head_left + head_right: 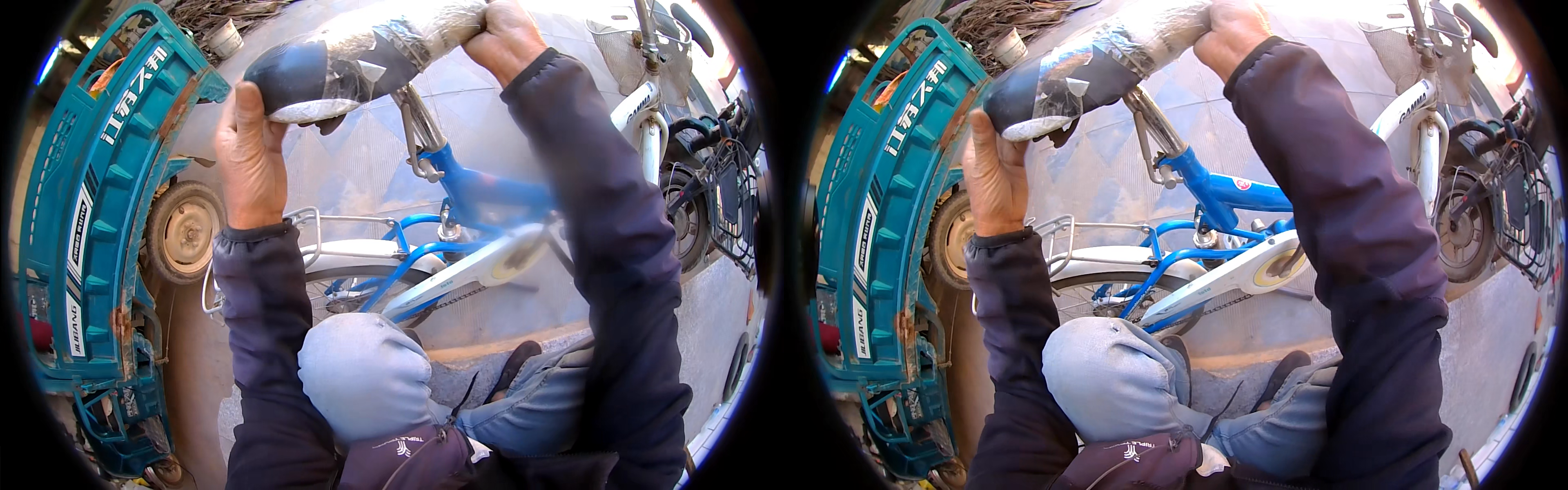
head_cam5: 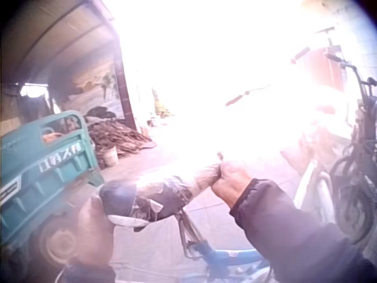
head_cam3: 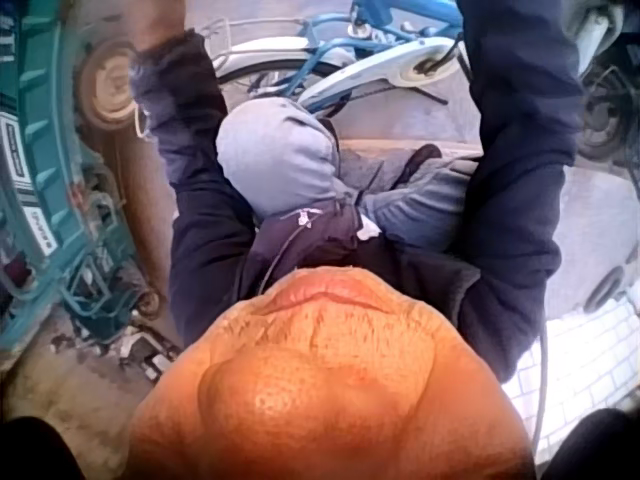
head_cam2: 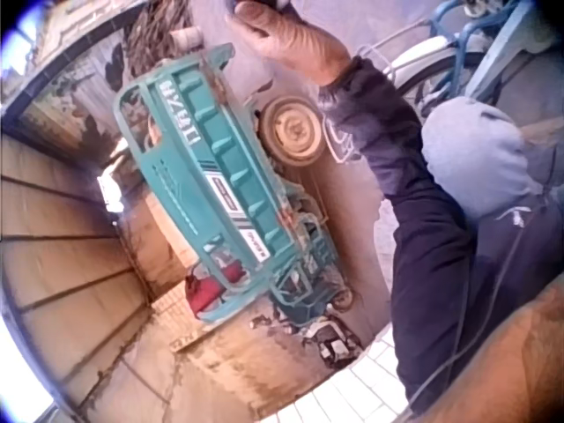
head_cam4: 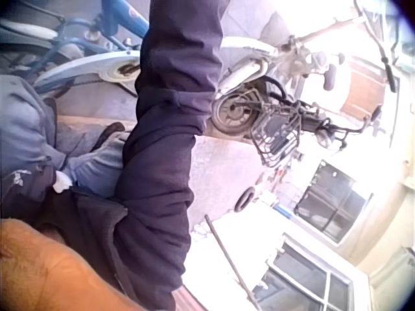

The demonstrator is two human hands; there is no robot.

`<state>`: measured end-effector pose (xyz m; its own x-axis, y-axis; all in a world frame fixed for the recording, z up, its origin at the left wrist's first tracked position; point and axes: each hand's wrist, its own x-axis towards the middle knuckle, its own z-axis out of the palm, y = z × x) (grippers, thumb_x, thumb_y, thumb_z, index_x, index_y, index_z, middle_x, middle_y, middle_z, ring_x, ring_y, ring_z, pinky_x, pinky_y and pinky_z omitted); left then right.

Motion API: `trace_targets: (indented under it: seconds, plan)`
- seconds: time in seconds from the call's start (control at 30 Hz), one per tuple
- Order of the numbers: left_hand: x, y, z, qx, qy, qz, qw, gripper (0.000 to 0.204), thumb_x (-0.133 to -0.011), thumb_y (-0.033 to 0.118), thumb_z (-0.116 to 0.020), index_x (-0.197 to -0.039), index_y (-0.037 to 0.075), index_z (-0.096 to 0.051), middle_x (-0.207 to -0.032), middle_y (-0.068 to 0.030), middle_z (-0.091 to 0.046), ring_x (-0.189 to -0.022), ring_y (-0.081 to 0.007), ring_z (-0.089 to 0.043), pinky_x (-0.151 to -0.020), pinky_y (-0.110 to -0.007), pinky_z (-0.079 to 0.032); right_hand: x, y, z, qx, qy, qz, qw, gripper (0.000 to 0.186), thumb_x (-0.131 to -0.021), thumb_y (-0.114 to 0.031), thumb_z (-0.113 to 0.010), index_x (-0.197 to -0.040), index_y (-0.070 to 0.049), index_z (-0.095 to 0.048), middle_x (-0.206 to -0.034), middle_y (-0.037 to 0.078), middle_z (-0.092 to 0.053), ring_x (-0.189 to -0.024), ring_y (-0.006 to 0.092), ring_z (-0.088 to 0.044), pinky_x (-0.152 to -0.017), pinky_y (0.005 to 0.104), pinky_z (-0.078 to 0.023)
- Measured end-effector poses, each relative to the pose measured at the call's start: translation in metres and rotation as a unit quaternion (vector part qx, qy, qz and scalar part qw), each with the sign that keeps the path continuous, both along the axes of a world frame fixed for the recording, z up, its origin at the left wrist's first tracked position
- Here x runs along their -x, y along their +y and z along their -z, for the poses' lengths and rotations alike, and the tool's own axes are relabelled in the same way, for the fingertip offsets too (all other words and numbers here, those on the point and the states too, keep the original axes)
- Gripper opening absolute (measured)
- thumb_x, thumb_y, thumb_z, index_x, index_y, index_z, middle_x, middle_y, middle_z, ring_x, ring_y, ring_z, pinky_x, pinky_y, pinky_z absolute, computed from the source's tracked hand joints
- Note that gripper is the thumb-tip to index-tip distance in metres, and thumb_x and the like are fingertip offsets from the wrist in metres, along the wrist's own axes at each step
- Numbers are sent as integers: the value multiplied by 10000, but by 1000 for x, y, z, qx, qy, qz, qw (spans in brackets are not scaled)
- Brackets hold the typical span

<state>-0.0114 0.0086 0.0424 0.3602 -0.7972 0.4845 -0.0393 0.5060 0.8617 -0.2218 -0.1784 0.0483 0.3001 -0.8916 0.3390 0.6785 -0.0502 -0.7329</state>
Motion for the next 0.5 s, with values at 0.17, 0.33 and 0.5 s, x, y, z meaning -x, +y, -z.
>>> trace_targets:
  seconds: [0.17, 0.33, 0.5]
  plan:
    - [-8, 0, -6, 6, -8, -11, 1000, 694, -878, 499, -597, -1294, -37, -452, -1194, -105, -568, -1101, -198, -573, -970, -348, -459, -12, 1, -20, -118, -122, -56, 984, 294, -959, -172, -371, -1074, 28, -553, -1062, 175, -626, -970, 276, -620, -885, 398, -506]
    - [-8, -4, -10, 41, -2, 16, 999, 568, -908, 473, -569, -1217, -2, -534, -1170, -99, -607, -1094, -199, -586, -981, -363, -447, -13, -10, -15, -95, -145, -27, 984, 309, -970, -171, -352, -1101, 33, -544, -1093, 189, -615, -1005, 285, -607, -924, 396, -490]
    - [-2, -5, -23, 17, 0, -13, 1000, 595, -906, 453, -590, -1234, -36, -504, -1165, -100, -586, -1086, -181, -580, -960, -333, -464, -7, -10, -10, -79, -165, -58, 981, 300, -981, -175, -358, -1097, 32, -542, -1083, 173, -619, -1003, 273, -607, -923, 392, -489]
